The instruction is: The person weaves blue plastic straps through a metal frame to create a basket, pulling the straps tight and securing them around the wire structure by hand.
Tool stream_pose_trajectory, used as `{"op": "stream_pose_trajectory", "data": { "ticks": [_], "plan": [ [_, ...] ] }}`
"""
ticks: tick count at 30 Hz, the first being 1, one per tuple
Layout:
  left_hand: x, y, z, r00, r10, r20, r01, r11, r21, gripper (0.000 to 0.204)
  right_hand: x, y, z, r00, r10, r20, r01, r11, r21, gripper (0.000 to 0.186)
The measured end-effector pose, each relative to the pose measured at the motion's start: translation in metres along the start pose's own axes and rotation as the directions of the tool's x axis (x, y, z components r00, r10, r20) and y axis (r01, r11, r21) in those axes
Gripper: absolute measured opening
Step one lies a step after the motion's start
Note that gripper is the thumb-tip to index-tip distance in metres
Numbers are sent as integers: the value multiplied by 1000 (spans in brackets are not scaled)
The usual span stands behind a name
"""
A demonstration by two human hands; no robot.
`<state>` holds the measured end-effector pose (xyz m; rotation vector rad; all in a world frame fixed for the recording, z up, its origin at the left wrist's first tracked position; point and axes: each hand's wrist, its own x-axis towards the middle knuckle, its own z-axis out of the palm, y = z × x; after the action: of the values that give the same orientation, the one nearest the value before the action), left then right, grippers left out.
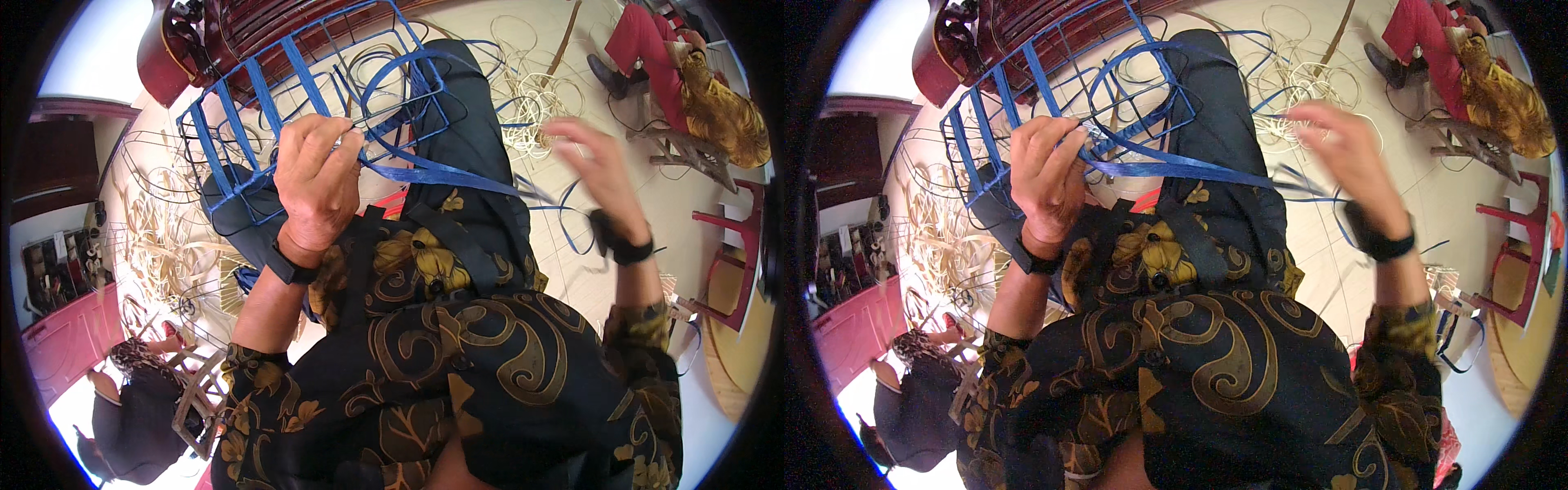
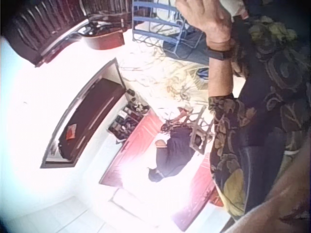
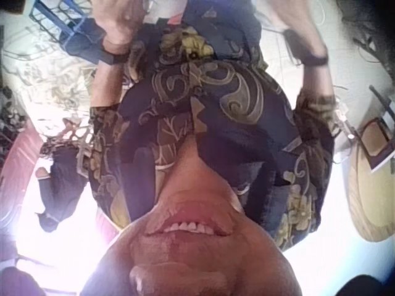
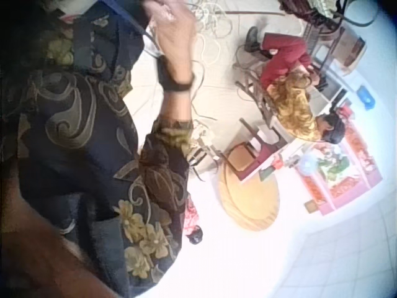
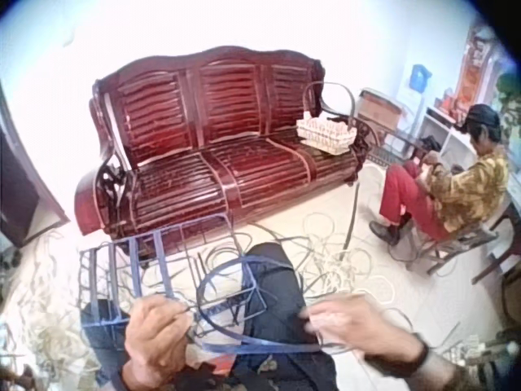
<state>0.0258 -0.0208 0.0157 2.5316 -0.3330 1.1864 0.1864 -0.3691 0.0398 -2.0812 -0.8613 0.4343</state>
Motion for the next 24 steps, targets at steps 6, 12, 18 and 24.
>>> {"op": "stream_pose_trajectory", "data": {
  "ticks": [6, 12, 18, 24],
  "plan": [
    [-1, -4, 0, 1000, -15, -19, 14, 1000, -20, 31, 72, -42, 126, 938, -195, 285, 225, 972, -76, 32],
    [0, -6, 1, 999, -24, -25, 22, 998, -55, 32, 57, -19, 117, 915, -117, 385, 52, 983, 175, 40],
    [2, 0, -3, 1000, -18, -8, 18, 1000, -26, 33, -103, 72, -81, 916, 400, 25, -400, 913, 75, 36],
    [-9, -16, 2, 999, -40, -27, 38, 995, -88, 34, -500, 168, -342, 363, 619, -696, -911, 78, -405, 41]
  ]
}}
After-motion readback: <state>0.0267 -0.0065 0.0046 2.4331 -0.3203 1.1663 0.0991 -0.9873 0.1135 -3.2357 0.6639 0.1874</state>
